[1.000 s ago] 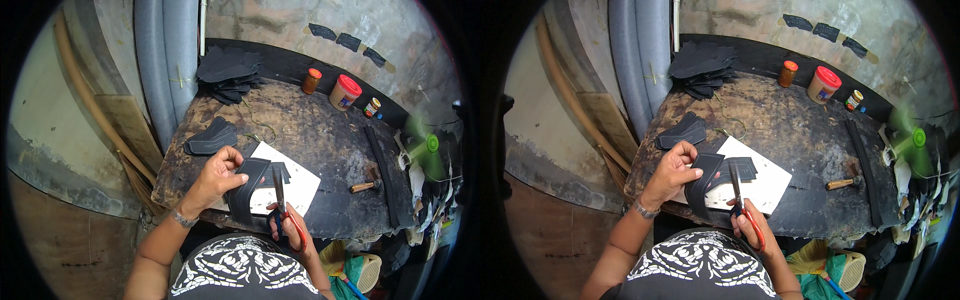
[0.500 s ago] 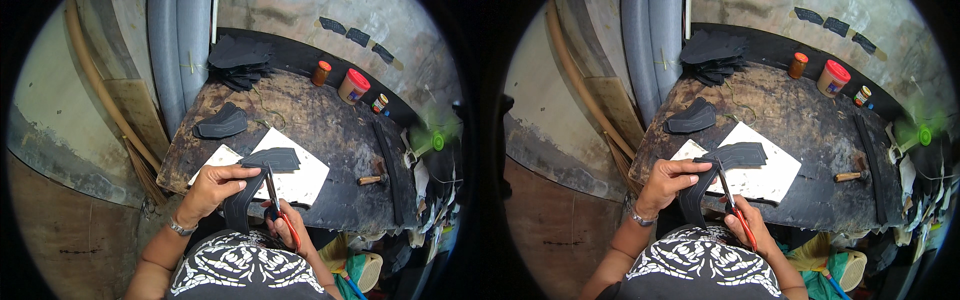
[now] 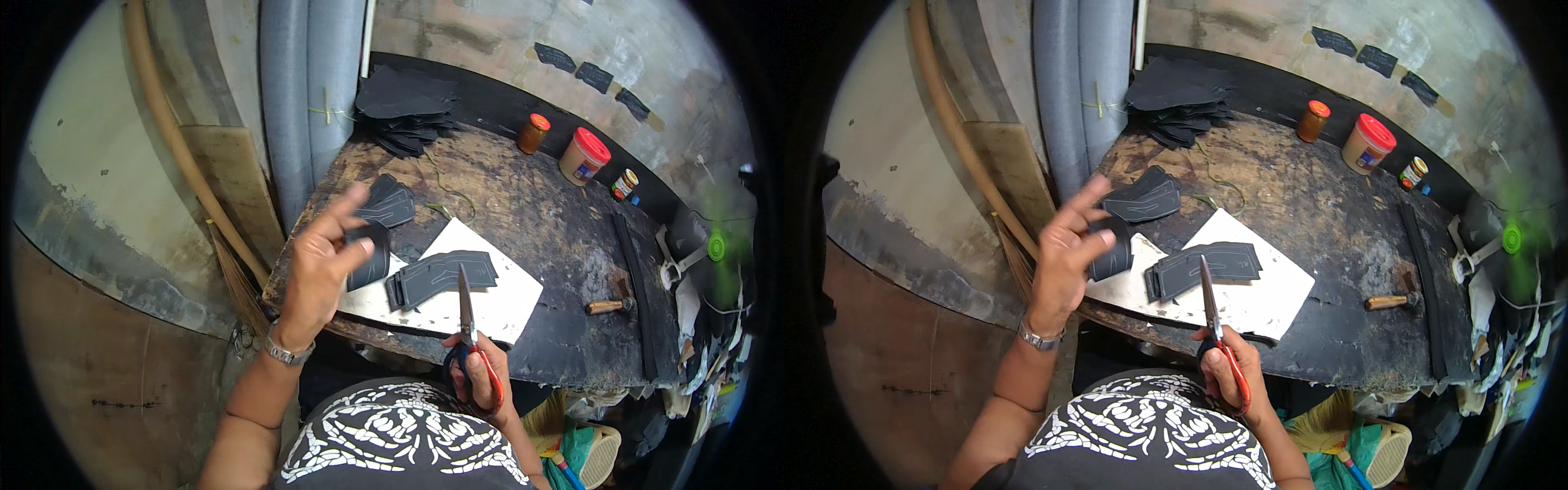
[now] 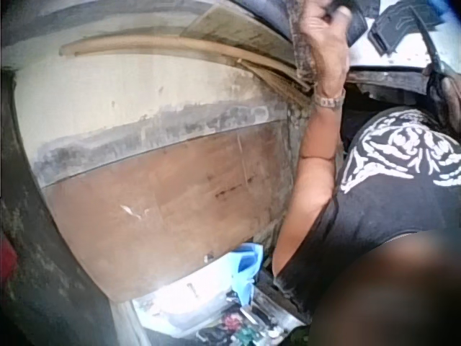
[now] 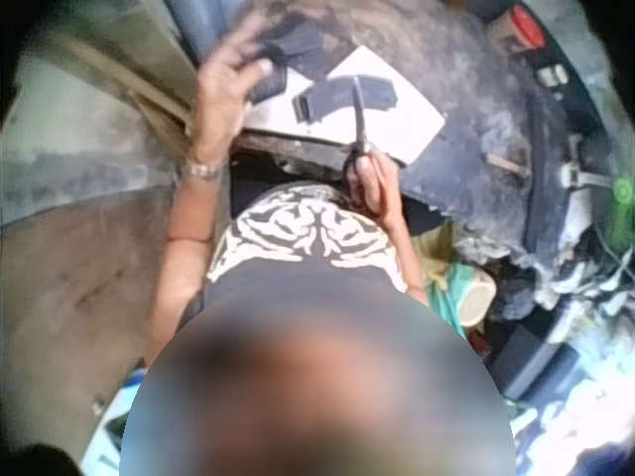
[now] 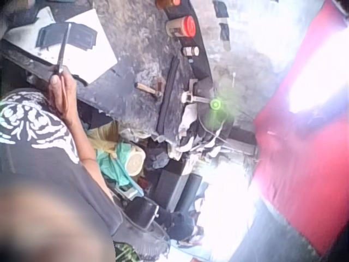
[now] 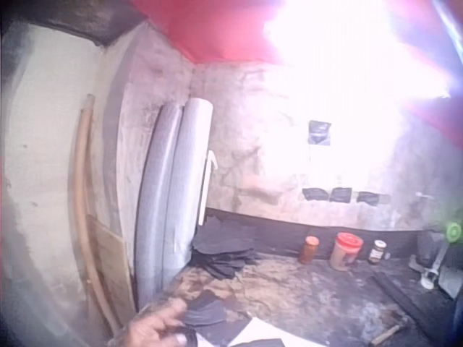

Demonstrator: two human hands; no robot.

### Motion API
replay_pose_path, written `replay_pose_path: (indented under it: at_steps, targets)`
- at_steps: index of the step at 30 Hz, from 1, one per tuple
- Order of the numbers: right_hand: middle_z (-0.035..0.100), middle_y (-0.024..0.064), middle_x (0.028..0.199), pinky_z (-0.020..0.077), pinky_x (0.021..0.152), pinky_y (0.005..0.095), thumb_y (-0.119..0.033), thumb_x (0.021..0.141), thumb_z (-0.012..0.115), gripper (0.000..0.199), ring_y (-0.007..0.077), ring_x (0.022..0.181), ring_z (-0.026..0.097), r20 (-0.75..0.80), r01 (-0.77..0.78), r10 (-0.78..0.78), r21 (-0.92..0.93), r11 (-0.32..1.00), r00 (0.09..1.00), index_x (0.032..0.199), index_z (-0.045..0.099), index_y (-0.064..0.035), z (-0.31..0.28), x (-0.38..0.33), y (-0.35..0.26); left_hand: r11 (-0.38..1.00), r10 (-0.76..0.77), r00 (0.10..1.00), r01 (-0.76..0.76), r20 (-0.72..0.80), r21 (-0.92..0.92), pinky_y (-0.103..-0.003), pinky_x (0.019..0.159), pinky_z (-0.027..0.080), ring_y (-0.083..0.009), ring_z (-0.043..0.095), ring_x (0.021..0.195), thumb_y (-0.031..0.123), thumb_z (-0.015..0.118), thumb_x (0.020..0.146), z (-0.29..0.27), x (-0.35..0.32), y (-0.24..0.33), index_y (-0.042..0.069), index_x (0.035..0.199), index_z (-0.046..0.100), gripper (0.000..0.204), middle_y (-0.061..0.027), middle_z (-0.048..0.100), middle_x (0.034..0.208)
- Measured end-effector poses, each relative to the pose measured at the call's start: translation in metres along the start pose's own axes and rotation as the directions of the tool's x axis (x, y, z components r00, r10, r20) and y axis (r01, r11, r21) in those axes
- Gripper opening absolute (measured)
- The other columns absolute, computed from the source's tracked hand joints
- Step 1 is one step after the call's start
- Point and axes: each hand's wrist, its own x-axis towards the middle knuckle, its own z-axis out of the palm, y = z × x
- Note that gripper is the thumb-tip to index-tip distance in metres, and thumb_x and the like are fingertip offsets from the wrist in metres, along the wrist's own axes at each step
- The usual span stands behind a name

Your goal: The person cuts a green rubber piece using scissors, then sets it aside. They gather several black rubber pieces tied with a rubber band, remove the band, and cut each piece along marked lines using scissors. The cut pieces are placed on the table.

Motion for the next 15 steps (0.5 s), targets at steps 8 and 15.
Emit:
replay_pose_path:
  at_steps: [8, 15]
  targets:
    - [0.049, -0.0019, 0.063, 0.0367, 0.044, 0.0214, -0.061, 0.091, 0.054, 0.069, 0.0063, 0.047, 0.047, 0.117, -0.062, 0.073, -0.092, 0.994, 0.99, 0.115, 0.055, 0.0036, 0.005, 0.004, 0.002, 0.752, -0.472, 0.876, 0.458, 0.099, -0.475, -0.038, 0.09, 0.057, -0.024, 0.068, 0.096, -0.001, 0.064, 0.088, -0.008, -0.013, -0.009, -0.001, 0.103, 0.061, 0.016, -0.017, 0.067, 0.105]
    - [0.052, 0.0009, 0.07, 0.0418, 0.057, 0.0255, -0.058, 0.092, 0.052, 0.066, 0.0098, 0.061, 0.051, 0.161, -0.048, 0.063, -0.097, 0.994, 0.985, 0.125, 0.049, -0.0003, 0.016, 0.013, 0.01, 0.845, -0.24, 0.971, 0.2, -0.017, -0.496, -0.044, 0.099, 0.052, -0.0314, 0.061, 0.116, -0.003, 0.057, 0.092, 0.034, -0.047, -0.031, 0.003, 0.121, 0.039, 0.034, -0.025, 0.058, 0.122]
